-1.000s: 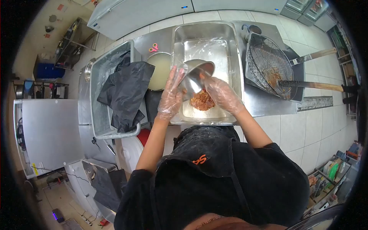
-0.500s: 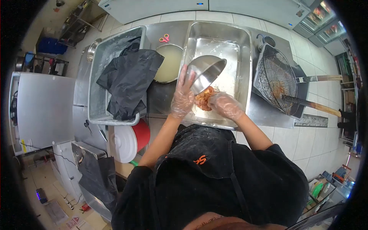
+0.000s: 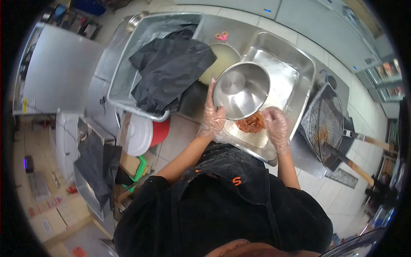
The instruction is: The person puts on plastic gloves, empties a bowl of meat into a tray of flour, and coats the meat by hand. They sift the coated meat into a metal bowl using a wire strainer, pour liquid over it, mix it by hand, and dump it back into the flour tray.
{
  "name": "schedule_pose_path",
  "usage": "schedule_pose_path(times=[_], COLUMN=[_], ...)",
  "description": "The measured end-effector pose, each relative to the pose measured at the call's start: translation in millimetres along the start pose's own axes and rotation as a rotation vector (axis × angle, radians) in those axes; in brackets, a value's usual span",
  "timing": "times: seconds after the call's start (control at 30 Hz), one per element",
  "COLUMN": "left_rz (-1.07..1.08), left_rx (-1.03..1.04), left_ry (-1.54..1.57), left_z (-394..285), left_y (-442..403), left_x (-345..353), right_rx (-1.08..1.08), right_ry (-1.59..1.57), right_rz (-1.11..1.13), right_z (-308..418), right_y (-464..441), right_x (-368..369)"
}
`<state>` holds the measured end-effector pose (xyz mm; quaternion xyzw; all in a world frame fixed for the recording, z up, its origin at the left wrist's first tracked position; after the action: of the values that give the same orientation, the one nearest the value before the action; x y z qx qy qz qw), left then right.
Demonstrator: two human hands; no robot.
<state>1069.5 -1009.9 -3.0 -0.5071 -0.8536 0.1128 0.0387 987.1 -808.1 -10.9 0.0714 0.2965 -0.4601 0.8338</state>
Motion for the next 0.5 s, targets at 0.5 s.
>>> schedule_pose_path(times=[0.5], left_rz=[-0.934], left_rx=[-0.153], left_ry=[0.316], left_z=[-30], left_y=[103], left_x=[-290], right_rx=[0.388], right_ry=[0.006], right_rz=[-0.154], right_z=[-32], right_y=[-22], right_x=[26])
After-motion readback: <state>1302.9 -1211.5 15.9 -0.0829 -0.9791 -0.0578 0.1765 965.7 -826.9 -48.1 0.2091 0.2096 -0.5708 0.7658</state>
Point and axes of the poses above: each hand's wrist, its own y-axis away from the middle knuckle, its own x-axis out of the palm, z = x × y, the point moved 6 cm from there along -y, towards the middle knuckle, and after that the axes turned 2 degrees about y, right-handed, at the moved point
